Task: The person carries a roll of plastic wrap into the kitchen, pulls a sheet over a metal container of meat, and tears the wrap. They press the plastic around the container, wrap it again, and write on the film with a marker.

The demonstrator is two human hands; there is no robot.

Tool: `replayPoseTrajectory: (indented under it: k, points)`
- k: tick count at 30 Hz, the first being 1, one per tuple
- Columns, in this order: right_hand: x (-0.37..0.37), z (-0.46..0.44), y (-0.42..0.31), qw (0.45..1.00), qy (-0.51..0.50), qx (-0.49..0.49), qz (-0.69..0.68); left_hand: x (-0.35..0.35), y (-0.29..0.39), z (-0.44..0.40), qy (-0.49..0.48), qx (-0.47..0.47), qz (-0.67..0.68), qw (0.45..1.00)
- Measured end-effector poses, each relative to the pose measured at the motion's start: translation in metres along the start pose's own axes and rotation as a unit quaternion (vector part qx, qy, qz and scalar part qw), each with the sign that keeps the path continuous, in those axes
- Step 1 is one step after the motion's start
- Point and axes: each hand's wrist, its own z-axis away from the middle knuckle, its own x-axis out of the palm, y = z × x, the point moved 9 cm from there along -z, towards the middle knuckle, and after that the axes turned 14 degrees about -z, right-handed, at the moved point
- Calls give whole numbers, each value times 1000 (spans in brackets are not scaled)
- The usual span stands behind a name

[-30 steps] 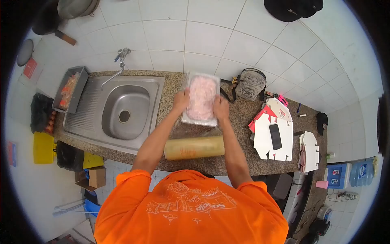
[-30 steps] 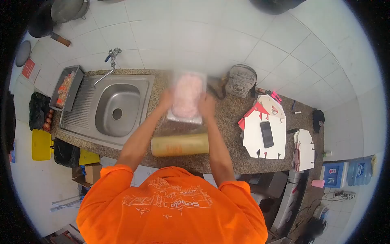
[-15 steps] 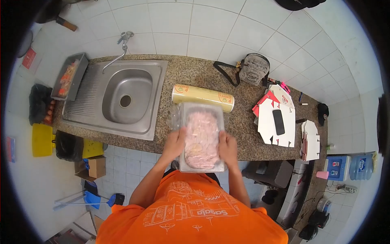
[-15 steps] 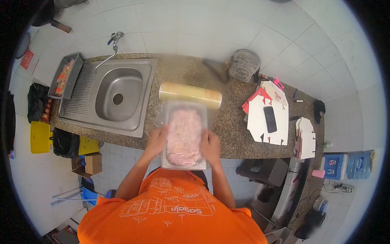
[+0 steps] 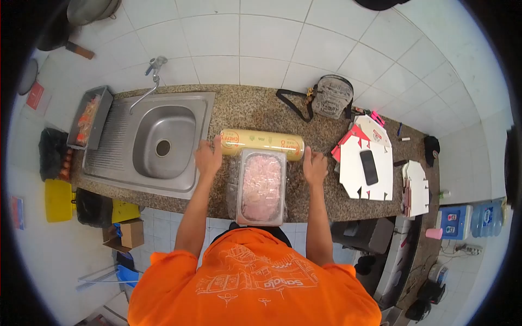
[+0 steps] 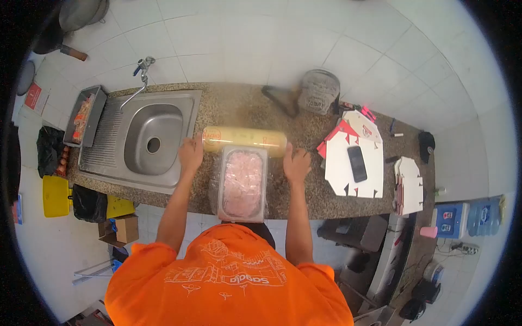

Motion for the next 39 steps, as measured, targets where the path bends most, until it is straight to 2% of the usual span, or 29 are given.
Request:
replayPoseTrajectory:
  k: [1, 3, 4, 6, 8, 10, 12, 14, 16, 17, 18, 20, 22, 25, 26, 27, 29, 31, 32, 34, 37, 38, 39]
  points:
    - [24, -21, 9, 1000, -2, -7, -1, 19, 1, -18, 5, -5, 2, 1000]
    - [96, -67, 35, 983, -91, 63, -149, 115, -10, -51, -234, -77, 69, 967]
    - [116, -95, 32, 982, -96, 56, -151, 151, -14, -82, -228, -81, 70, 968]
    - [146, -151, 23, 976, -133, 63, -162, 206, -26, -135, -205, -121, 209, 949]
    - [110, -186, -39, 979, -55, -27, -196, 91, 60, -139, -145, -77, 172, 971]
    - [85, -206, -55, 968, -110, 21, -224, 62, 80, -150, -137, -82, 276, 948]
    - [20, -155, -98, 931, -121, 16, -345, 9, 96, -134, -142, -37, 316, 937]
    - [-33, -85, -111, 889, -155, 49, -427, -54, 113, -77, -261, 18, 379, 888]
    - [-62, -20, -78, 910, -141, 63, -384, -79, 88, -3, -237, 5, 372, 897]
    - [-78, 24, -79, 908, -133, 71, -390, -79, 66, 33, -230, -25, 369, 900]
    - [-89, 58, -68, 931, -136, 72, -331, -77, 42, 67, -220, -55, 366, 902]
    - [-73, 114, -2, 902, -174, 135, -371, -64, -6, 131, -271, -75, 295, 913]
    - [-59, 158, 56, 894, -216, 195, -342, -44, -48, 185, -289, -104, 274, 911]
    - [-41, 193, 104, 908, -205, 201, -305, -17, -78, 231, -255, -126, 264, 922]
    - [-39, 193, 99, 910, -162, 159, -346, -10, -85, 236, -223, -130, 258, 931]
    - [-31, 190, 100, 911, -159, 158, -347, 0, -84, 233, -223, -127, 259, 931]
    - [-34, 170, 93, 942, -93, 67, -316, 9, -84, 220, -161, -120, 267, 943]
    - [-36, 147, 70, 964, -94, 89, -234, 26, -81, 195, -167, -115, 244, 949]
    - [-21, 132, 82, 966, -97, 80, -224, 29, -78, 181, -169, -109, 223, 954]
    - [0, 93, 80, 969, -98, 62, -219, 23, -56, 149, -129, -97, 117, 980]
    - [10, 65, 60, 963, -109, 42, -243, 37, -35, 98, -136, -52, 152, 978]
    - [17, 52, 67, 969, -122, 53, -206, 42, -41, 93, -134, -52, 154, 978]
    - [21, 40, 65, 974, -135, 60, -171, 51, -45, 85, -172, -44, 178, 968]
